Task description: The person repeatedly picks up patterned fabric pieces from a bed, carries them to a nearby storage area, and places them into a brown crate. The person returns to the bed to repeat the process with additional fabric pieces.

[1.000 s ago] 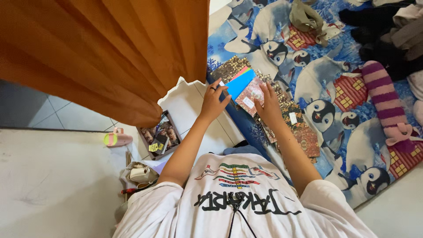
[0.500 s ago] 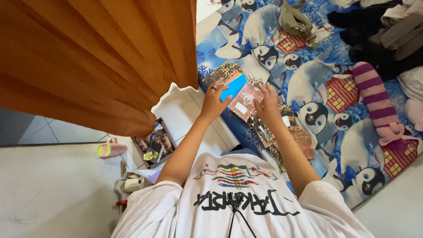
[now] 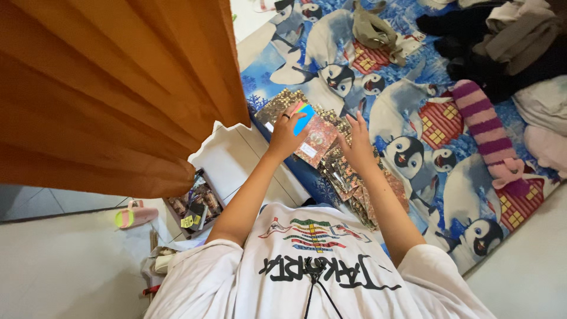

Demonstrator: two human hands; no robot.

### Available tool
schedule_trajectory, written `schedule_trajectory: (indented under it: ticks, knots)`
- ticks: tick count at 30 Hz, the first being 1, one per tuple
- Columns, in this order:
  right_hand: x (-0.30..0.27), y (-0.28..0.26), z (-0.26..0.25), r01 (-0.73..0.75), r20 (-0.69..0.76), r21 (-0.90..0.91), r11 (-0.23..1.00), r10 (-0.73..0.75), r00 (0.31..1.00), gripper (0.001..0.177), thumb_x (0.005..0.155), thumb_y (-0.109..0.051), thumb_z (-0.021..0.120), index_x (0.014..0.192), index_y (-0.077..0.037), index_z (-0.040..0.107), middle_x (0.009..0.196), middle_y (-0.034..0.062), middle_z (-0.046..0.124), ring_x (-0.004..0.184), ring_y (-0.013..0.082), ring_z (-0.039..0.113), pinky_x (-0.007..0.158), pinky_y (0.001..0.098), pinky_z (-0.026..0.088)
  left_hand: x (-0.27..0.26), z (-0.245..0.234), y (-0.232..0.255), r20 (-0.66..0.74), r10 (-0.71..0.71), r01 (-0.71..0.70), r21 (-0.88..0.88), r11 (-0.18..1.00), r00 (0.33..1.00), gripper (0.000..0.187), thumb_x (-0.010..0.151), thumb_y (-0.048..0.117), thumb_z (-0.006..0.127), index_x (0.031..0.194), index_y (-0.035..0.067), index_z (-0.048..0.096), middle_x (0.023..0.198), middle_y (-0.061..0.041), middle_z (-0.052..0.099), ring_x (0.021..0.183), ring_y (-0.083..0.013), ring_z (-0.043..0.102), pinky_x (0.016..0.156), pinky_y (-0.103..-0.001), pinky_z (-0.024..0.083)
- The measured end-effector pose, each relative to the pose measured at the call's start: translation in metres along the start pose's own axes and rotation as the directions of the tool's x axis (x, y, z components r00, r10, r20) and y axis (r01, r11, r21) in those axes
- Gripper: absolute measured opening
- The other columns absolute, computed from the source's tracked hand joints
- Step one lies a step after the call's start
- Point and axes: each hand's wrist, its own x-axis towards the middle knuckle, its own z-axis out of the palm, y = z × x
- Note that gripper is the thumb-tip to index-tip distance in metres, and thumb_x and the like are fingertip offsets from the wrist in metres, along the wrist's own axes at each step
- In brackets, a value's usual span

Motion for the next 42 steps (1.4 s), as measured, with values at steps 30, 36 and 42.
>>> schedule_trajectory:
  ticks: [30,36,42]
  knots:
    - [-0.04,0.041,-0.025,-0.142,-0.094,-0.038,0.989,0.138,0.986,0.058,0.102,-0.022,0.066,0.152,-0.005,0.042,0.164,0.0297,0.029,0.149,0.0474,0.036,0.121,0.0509,0.033,0.018,0.043,0.016,0.127,0.024,-0.01,-0.11,0.994,0.992,0.042,0.09,0.029,0.079,0.124,0.006,0.068,0.15,-0.022,0.052,0.137,-0.0437,0.048,0.113,-0.05,0.041]
    - [-0.036,0.036,-0.02,-0.173,-0.124,-0.042,0.984,0.167,0.978,0.06,0.101,-0.021,0.067,0.153,-0.006,0.042,0.164,0.0287,0.029,0.149,0.0467,0.036,0.121,0.0502,0.033,0.031,0.043,0.008,0.142,0.091,-0.075,-0.119,0.99,0.986,0.045,0.091,0.029,0.079,0.128,0.007,0.066,0.151,-0.021,0.051,0.134,-0.0435,0.052,0.113,-0.05,0.043]
    - [-0.026,0.027,-0.011,-0.208,-0.16,-0.054,0.977,0.198,0.967,0.06,0.1,-0.022,0.069,0.152,-0.007,0.042,0.165,0.0275,0.028,0.148,0.0465,0.036,0.12,0.0502,0.033,0.048,0.028,-0.002,0.2,0.069,-0.036,-0.166,0.985,0.977,0.046,0.088,0.026,0.077,0.128,0.006,0.065,0.152,-0.022,0.05,0.134,-0.0438,0.052,0.108,-0.045,0.047]
